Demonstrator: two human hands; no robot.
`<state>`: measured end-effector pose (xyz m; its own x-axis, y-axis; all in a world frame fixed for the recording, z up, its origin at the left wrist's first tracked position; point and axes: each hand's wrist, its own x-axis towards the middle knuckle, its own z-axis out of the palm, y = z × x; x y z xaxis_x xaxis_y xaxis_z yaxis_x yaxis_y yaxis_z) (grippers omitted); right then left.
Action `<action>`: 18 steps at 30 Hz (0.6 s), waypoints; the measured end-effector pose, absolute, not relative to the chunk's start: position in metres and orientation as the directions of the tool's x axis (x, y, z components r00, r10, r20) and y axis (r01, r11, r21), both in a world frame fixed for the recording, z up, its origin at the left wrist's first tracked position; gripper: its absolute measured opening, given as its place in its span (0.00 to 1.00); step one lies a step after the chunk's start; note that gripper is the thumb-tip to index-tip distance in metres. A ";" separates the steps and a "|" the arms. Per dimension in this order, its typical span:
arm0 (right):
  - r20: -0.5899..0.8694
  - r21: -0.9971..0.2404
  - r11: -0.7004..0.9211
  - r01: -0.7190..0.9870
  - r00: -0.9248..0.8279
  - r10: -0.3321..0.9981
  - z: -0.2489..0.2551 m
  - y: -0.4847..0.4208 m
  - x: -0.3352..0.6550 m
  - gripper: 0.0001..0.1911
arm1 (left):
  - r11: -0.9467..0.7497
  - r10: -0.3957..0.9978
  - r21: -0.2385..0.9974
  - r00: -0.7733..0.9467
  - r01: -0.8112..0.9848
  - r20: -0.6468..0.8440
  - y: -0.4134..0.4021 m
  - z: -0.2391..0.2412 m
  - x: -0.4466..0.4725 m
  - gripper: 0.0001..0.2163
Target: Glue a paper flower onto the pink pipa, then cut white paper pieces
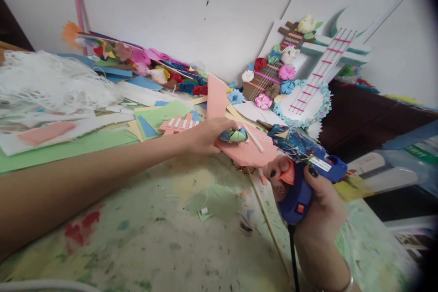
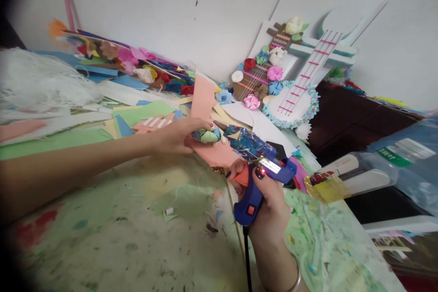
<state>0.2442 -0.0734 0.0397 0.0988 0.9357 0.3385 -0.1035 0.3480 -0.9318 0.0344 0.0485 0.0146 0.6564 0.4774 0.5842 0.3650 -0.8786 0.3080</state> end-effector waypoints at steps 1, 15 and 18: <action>0.345 -0.929 0.351 -0.117 0.072 0.936 0.041 -0.073 0.244 0.11 | -0.893 0.450 0.286 0.667 0.348 0.594 0.049 0.012 0.034 0.26; 0.369 -0.924 0.370 -0.099 0.027 0.929 0.040 -0.069 0.255 0.13 | -0.954 0.228 -0.028 0.785 0.298 0.575 0.040 -0.005 0.027 0.14; 0.350 -0.916 0.349 -0.197 0.027 0.936 0.040 -0.071 0.254 0.11 | -0.960 0.199 -0.056 0.806 0.276 0.557 0.039 -0.008 0.025 0.12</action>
<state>0.2544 -0.0712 0.0404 0.0271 0.9362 0.3504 -0.1973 0.3487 -0.9162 0.0252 0.0390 -0.0078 0.8063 0.1994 0.5569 0.2759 -0.9596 -0.0558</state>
